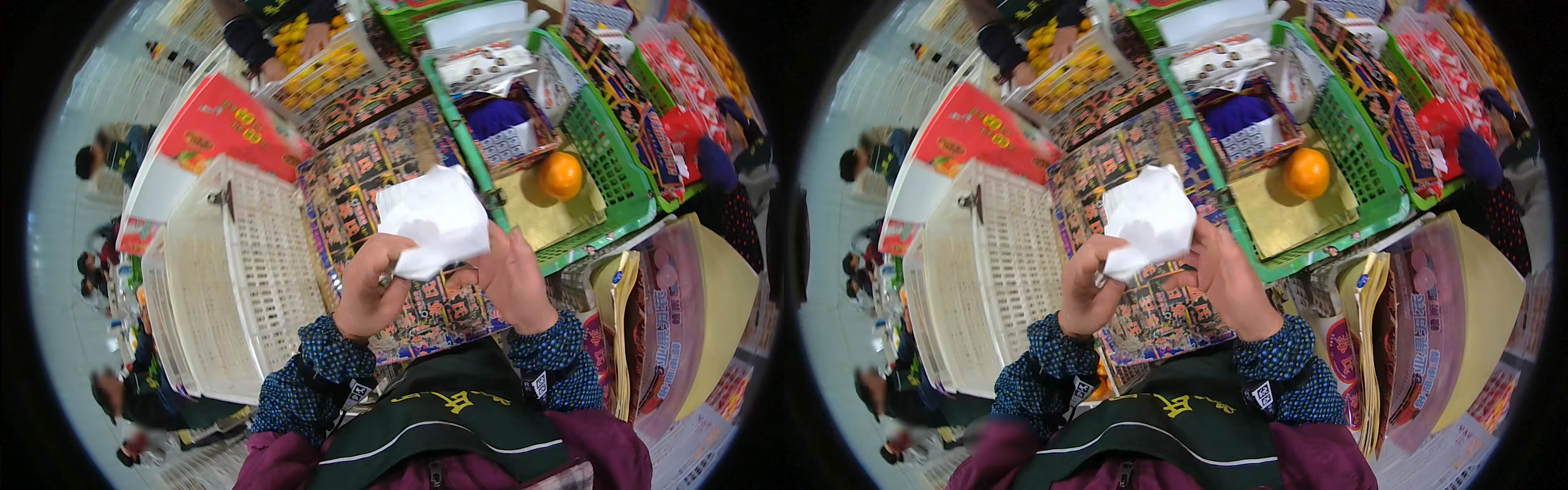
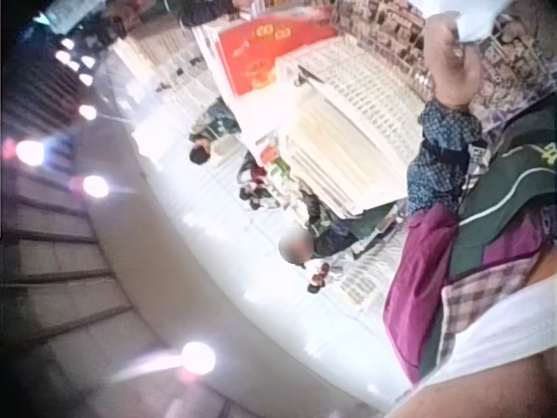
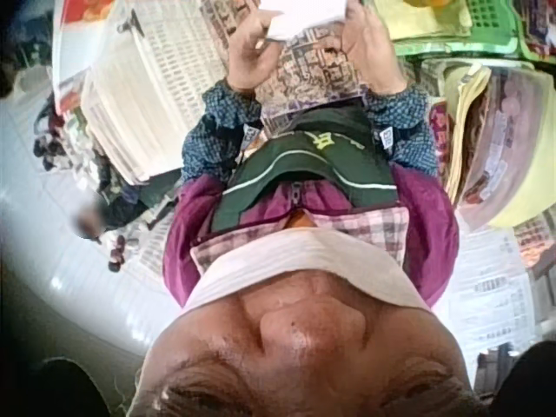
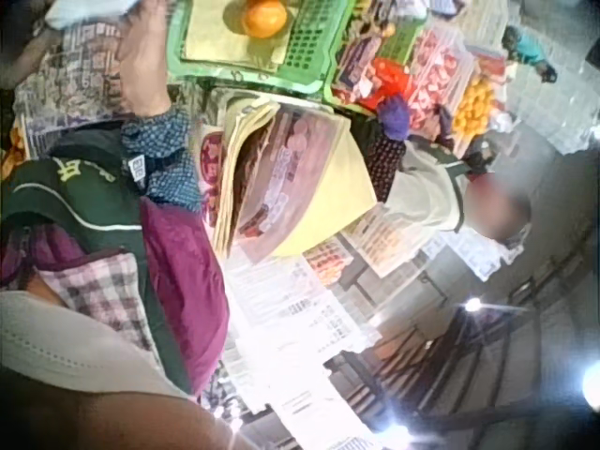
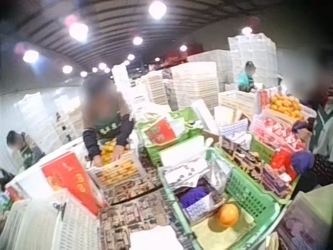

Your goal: The person selects oranges from a white crate, places one on a scale, and applies a round sticker to it. They repeat this process for several oranges, handling them one at a time and placing the labeled fruit into a green basket.

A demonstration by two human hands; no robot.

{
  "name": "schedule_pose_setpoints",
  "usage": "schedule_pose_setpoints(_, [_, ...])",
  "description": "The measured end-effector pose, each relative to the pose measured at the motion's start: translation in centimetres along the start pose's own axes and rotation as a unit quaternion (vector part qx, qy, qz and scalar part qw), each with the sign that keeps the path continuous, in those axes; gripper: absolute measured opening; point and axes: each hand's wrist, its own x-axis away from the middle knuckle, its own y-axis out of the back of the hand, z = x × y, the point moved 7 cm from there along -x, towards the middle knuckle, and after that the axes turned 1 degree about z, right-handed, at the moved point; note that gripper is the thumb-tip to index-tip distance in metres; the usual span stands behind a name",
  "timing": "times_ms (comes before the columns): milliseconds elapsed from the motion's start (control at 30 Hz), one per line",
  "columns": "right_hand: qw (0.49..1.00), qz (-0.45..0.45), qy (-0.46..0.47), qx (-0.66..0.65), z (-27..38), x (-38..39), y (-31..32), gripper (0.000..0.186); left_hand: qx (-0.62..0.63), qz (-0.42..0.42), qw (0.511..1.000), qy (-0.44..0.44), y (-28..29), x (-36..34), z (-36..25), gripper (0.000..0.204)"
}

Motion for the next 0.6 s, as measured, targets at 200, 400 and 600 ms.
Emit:
schedule_pose_setpoints(200, [0.979, 0.017, -0.005, 0.201, -7.7, -0.8, -7.2, 0.081, -0.014, -0.078, 0.993, 0.085, 3.7, 7.2, 0.1, 0.049])
schedule_pose_setpoints(400, [0.974, 0.016, -0.043, 0.223, -12.8, -1.0, -11.6, 0.071, -0.006, -0.055, 0.99, 0.129, 6.8, 12.2, -0.5, 0.059])
schedule_pose_setpoints(600, [0.956, 0.026, -0.014, 0.293, -15.1, -0.1, -13.0, 0.07, 0.011, -0.023, 0.995, 0.097, 8.6, 14.5, -1.5, 0.054])
